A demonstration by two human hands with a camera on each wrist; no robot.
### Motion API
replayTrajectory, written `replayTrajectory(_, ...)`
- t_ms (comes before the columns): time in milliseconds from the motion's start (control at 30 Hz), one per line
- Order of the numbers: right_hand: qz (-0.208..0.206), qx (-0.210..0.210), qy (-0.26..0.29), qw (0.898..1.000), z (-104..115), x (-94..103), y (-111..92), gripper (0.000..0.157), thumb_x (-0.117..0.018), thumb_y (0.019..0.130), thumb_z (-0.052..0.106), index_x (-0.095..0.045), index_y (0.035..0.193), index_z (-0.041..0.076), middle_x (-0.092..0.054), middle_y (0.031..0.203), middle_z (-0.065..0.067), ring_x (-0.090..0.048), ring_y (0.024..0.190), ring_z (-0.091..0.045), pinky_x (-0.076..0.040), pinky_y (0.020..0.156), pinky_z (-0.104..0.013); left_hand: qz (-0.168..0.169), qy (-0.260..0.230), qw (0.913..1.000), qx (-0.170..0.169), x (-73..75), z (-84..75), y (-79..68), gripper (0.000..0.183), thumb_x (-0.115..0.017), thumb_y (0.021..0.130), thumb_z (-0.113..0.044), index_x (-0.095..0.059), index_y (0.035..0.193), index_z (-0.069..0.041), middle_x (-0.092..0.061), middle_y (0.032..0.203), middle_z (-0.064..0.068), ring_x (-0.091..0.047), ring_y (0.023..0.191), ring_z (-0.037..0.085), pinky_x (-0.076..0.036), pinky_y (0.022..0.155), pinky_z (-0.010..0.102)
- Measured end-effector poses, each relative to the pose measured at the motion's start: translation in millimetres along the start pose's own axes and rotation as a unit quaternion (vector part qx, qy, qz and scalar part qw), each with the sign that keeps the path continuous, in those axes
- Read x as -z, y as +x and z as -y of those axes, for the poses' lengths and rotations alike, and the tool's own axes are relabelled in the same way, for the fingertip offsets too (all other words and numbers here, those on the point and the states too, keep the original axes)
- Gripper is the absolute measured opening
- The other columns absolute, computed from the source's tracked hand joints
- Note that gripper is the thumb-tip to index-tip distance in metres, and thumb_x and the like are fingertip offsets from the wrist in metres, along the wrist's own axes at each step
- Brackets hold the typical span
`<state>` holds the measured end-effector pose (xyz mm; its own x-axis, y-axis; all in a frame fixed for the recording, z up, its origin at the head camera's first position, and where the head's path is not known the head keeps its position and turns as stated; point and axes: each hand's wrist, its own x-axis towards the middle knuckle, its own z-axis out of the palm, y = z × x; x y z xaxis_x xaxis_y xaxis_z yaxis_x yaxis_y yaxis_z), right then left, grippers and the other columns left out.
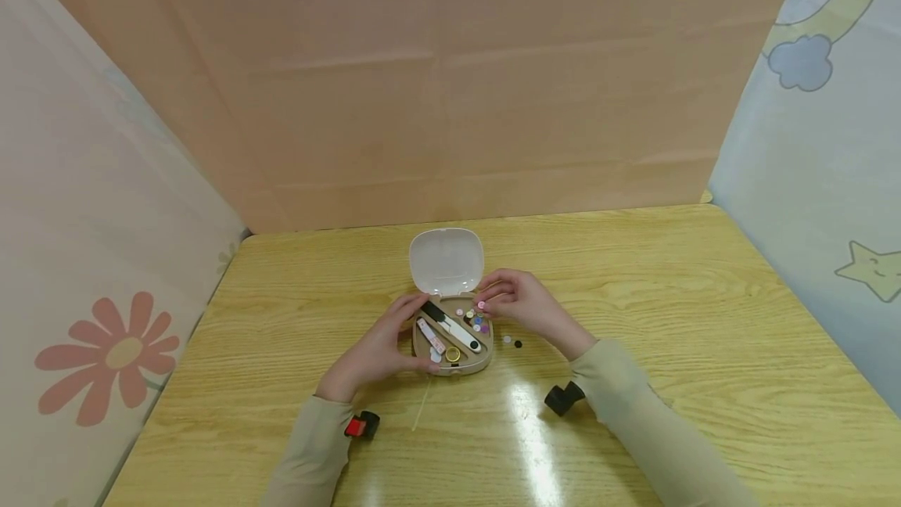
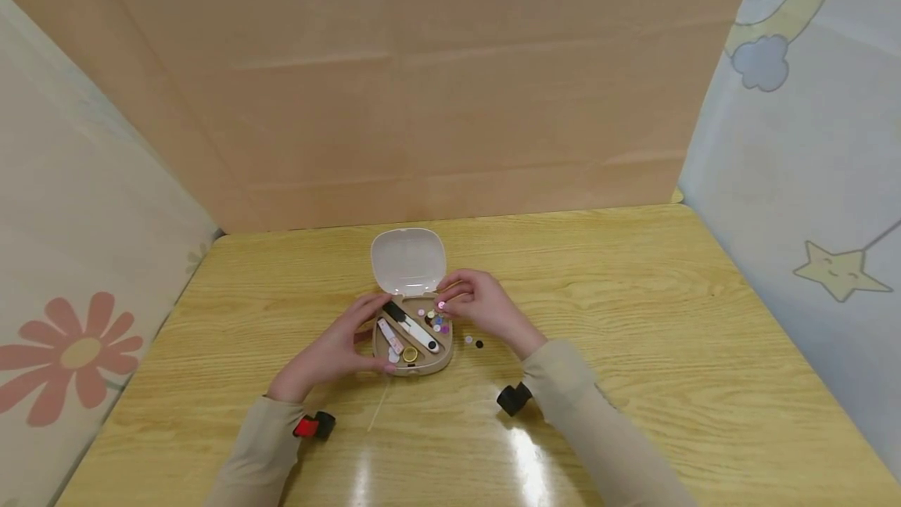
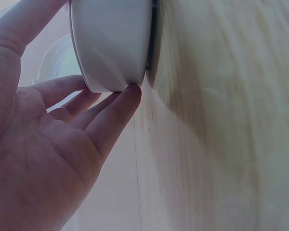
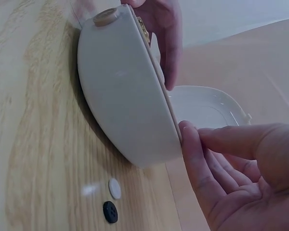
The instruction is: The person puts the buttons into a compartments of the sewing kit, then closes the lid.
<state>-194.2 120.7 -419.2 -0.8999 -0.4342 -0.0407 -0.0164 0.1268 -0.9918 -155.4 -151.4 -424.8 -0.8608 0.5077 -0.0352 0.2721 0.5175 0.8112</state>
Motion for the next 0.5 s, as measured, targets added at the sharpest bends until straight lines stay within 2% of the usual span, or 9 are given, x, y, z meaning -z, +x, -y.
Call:
replayTrajectory(267, -0.009, 0.002, 0.004, 1.0, 1.1, -6.1, 2.2, 0.029, -0.065, 0.086, -0.007, -0.056, 0.113, -0.01, -0.065, 0.104, -0.025, -0.066, 0.089, -0.033, -0.057, 0.076, -0.04, 0.0, 0.005, 1.0, 0.004, 0.6, 1.1, 0.1, 0.102, -0.087, 0.067, -0.036, -0.032, 0.15, -0.015, -0.029, 0.148, -0.008, -0.03, 0.134, 0.013, -0.036, 0.106, 0.035)
replayTrajectory(500, 0.001, 0.033, 0.004, 0.999, -0.7, -7.1, 4.5, 0.026, -0.064, 0.086, -0.009, -0.056, 0.11, -0.012, -0.067, 0.099, -0.021, -0.068, 0.082, -0.026, -0.058, 0.069, -0.039, 0.002, 0.007, 1.0, -0.001, 0.6, 1.7, 0.4, 0.102, -0.086, 0.068, -0.037, -0.031, 0.15, -0.015, -0.029, 0.148, -0.007, -0.029, 0.134, 0.015, -0.035, 0.106, 0.038)
